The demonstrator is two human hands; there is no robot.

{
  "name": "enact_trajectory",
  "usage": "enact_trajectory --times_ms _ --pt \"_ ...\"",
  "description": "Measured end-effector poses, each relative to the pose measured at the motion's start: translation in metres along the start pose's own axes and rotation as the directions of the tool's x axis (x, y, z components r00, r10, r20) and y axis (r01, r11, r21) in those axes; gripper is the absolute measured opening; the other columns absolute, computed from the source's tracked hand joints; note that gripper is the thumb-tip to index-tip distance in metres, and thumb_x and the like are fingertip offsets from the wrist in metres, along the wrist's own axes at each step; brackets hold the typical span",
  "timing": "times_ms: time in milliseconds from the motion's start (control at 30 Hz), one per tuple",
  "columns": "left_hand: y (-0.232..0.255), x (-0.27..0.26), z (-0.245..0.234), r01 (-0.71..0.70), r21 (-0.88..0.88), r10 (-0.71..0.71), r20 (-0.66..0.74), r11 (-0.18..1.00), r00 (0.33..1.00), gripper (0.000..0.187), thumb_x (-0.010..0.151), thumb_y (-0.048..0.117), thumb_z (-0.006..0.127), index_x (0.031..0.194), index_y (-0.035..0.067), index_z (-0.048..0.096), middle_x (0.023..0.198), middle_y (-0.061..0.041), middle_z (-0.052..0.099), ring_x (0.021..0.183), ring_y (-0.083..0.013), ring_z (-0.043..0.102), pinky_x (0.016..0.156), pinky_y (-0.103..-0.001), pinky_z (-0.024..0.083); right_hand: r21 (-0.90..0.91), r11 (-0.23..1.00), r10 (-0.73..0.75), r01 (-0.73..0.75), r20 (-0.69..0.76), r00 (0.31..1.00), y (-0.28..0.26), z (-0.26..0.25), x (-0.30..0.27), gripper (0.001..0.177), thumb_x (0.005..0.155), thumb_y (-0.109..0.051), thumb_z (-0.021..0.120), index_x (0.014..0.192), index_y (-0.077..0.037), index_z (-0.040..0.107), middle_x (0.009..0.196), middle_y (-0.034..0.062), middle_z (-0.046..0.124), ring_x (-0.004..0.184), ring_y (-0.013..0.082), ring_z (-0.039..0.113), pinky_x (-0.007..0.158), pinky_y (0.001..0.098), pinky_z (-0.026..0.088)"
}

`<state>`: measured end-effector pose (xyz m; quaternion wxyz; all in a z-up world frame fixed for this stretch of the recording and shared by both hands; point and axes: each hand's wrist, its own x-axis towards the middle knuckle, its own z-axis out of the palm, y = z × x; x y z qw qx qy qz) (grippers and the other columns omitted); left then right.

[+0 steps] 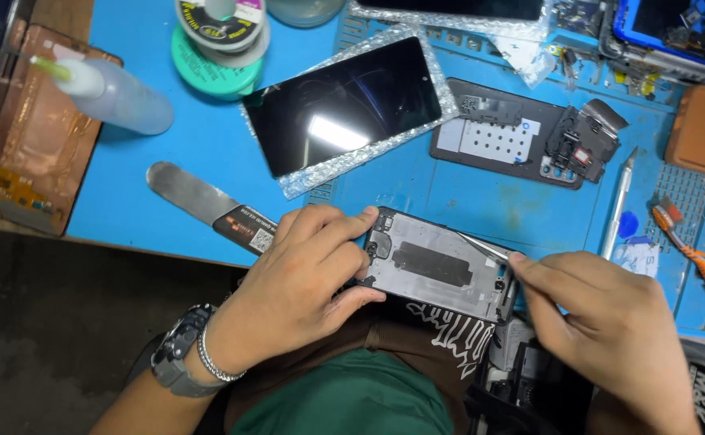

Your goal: Cleaning the frame of a mobile phone to remove old adhesive and debris using tweezers, a brush, and scissors.

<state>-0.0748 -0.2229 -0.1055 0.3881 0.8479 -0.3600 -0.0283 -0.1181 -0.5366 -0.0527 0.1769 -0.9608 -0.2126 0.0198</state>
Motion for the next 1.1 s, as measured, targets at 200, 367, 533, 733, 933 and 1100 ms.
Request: enact_trajectory --times_ms 200,367,533,733,933,1100 --pt "0.0 0.0 -0.001 -0.013 0.006 0.013 0.013 1.0 1.0 0.037 0.084 0.033 0.085 0.085 0.009 0.057 0.136 -0.017 0.063 0.11 -0.0343 0.056 0.092 -0.05 0.045 -0.071 0.994 -0.078 0.078 -0.008 0.997 -0.003 0.003 0.01 0.02 0.093 -0.004 0.069 0.112 -0.009 0.073 0.086 0.0035 0.07 0.074 0.0231 0.067 0.055 0.0336 0.048" --pt "-0.001 0.003 -0.003 -0.029 -0.02 0.029 0.006 0.999 1.0 0.037 0.084 0.031 0.085 0.088 0.009 0.056 0.133 -0.017 0.064 0.11 -0.0353 0.055 0.09 -0.05 0.044 -0.072 0.991 -0.116 0.116 0.004 0.993 -0.008 0.009 0.015 0.02 0.094 -0.005 0.067 0.114 -0.006 0.07 0.087 0.0042 0.069 0.074 0.025 0.065 0.055 0.0362 0.048" --pt "-0.001 0.002 -0.003 -0.023 -0.002 0.023 0.008 1.0 1.0 0.038 0.084 0.031 0.086 0.088 0.008 0.056 0.133 -0.018 0.063 0.111 -0.0361 0.056 0.092 -0.05 0.045 -0.099 0.99 -0.1 0.102 0.024 0.995 -0.016 0.017 0.021 0.03 0.091 -0.005 0.067 0.12 -0.007 0.071 0.088 0.0044 0.069 0.078 0.0261 0.067 0.053 0.0377 0.049" --pt "0.0 0.002 -0.003 0.004 -0.043 -0.004 -0.002 0.999 1.0 0.04 0.08 0.029 0.089 0.089 0.008 0.056 0.133 -0.018 0.064 0.11 -0.0345 0.055 0.091 -0.048 0.045 -0.089 0.993 -0.079 0.082 0.037 0.996 -0.014 0.014 0.025 0.028 0.091 -0.006 0.068 0.118 -0.01 0.072 0.084 0.0024 0.069 0.076 0.0237 0.067 0.052 0.0358 0.047" --pt "0.002 0.002 -0.003 0.042 -0.078 -0.042 -0.004 0.996 0.999 0.041 0.078 0.028 0.09 0.092 0.009 0.056 0.132 -0.017 0.063 0.112 -0.0344 0.055 0.091 -0.049 0.044 -0.107 0.987 -0.109 0.116 0.068 0.992 -0.017 0.011 0.034 0.03 0.091 -0.007 0.068 0.12 -0.012 0.071 0.083 0.0026 0.067 0.071 0.0229 0.064 0.048 0.0348 0.045" --pt "0.002 0.005 -0.006 0.029 -0.093 -0.029 0.002 0.995 1.0 0.041 0.08 0.028 0.089 0.095 0.009 0.055 0.13 -0.017 0.063 0.114 -0.0349 0.055 0.092 -0.048 0.043 -0.133 0.984 -0.109 0.118 0.071 0.992 -0.021 0.015 0.041 0.023 0.094 -0.01 0.067 0.116 -0.012 0.072 0.082 0.0002 0.067 0.071 0.0214 0.065 0.045 0.0356 0.044"
